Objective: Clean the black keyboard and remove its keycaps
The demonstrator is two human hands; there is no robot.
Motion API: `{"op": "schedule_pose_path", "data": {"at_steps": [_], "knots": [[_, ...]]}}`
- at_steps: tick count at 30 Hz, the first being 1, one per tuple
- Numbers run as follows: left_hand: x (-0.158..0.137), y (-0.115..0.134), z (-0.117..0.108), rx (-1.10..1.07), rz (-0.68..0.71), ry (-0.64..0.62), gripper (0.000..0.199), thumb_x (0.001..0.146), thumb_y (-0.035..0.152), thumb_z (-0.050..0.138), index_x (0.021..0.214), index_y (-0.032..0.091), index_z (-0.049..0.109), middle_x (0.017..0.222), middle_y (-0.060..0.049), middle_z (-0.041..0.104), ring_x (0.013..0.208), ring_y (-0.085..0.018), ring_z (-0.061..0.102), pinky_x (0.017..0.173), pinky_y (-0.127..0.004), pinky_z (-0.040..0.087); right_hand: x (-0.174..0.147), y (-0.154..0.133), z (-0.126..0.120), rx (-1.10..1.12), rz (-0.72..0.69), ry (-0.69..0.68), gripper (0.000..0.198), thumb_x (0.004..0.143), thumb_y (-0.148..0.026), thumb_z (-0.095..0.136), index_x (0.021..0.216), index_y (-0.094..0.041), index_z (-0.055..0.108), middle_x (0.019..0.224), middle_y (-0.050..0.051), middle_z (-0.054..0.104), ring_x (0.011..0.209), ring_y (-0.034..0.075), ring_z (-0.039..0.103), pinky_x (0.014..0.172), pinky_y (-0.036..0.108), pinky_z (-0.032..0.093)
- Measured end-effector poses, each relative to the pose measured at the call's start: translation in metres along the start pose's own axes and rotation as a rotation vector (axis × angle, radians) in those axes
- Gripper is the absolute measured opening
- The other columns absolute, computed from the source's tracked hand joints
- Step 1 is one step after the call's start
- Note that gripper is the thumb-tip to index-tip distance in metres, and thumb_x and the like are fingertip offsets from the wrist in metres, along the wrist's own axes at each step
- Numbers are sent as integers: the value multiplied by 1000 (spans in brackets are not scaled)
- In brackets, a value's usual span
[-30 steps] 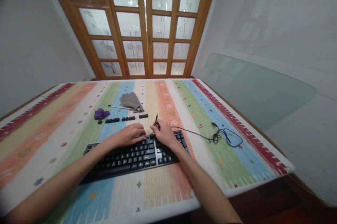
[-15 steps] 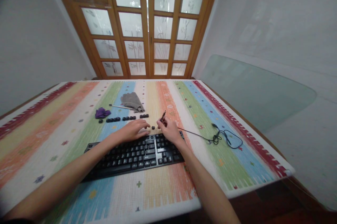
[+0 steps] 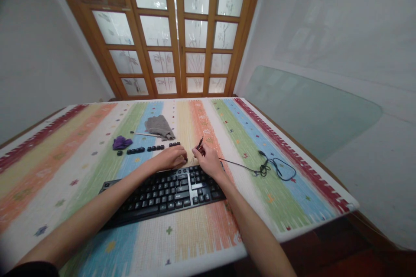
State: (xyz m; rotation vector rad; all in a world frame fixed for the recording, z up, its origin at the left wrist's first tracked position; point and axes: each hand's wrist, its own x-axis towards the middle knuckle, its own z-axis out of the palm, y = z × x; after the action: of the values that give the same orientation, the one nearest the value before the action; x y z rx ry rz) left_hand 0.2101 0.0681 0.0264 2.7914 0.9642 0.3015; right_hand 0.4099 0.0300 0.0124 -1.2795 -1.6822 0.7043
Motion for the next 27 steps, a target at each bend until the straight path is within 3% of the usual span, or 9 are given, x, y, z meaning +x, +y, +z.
{"op": "schedule_pose_path", "data": {"at_steps": [5, 11, 17, 22, 27], "knots": [[-2, 0, 2, -17, -42, 5, 11, 79, 15, 60, 88, 17, 66, 87, -5, 67, 82, -19, 62, 73, -27, 47, -1, -4, -1, 2, -3, 10, 23, 88, -41, 55, 85, -18, 59, 73, 5, 67, 66, 18, 62, 65, 31, 48], [3, -5, 5, 5, -19, 25, 23, 79, 10, 60, 100, 17, 64, 93, -6, 67, 93, -21, 60, 82, -30, 47, -1, -7, -2, 12, -18, 13, 23, 88, -41, 54, 85, -18, 58, 73, 4, 66, 67, 19, 62, 65, 31, 47], [10, -10, 8, 56, 75, -1, 20, 82, 9, 56, 96, 16, 68, 91, -8, 65, 91, -21, 58, 81, -30, 47, -1, -6, -3, 7, -23, 25, 23, 88, -41, 55, 86, -18, 59, 75, 5, 67, 69, 19, 63, 66, 31, 47], [13, -12, 14, -69, 46, 27, 29, 78, 1, 52, 95, 16, 70, 92, -7, 63, 87, -17, 60, 80, -26, 48, -1, -6, -4, 4, -44, 21, 20, 89, -38, 56, 86, -18, 59, 77, 5, 67, 69, 19, 63, 66, 31, 48], [16, -11, 16, -120, 37, 31, 19, 78, 8, 58, 89, 16, 72, 89, -6, 64, 82, -17, 61, 78, -26, 48, -1, -6, -5, 2, -39, 31, 21, 89, -39, 56, 87, -19, 59, 74, 4, 67, 68, 19, 63, 65, 31, 47]]}}
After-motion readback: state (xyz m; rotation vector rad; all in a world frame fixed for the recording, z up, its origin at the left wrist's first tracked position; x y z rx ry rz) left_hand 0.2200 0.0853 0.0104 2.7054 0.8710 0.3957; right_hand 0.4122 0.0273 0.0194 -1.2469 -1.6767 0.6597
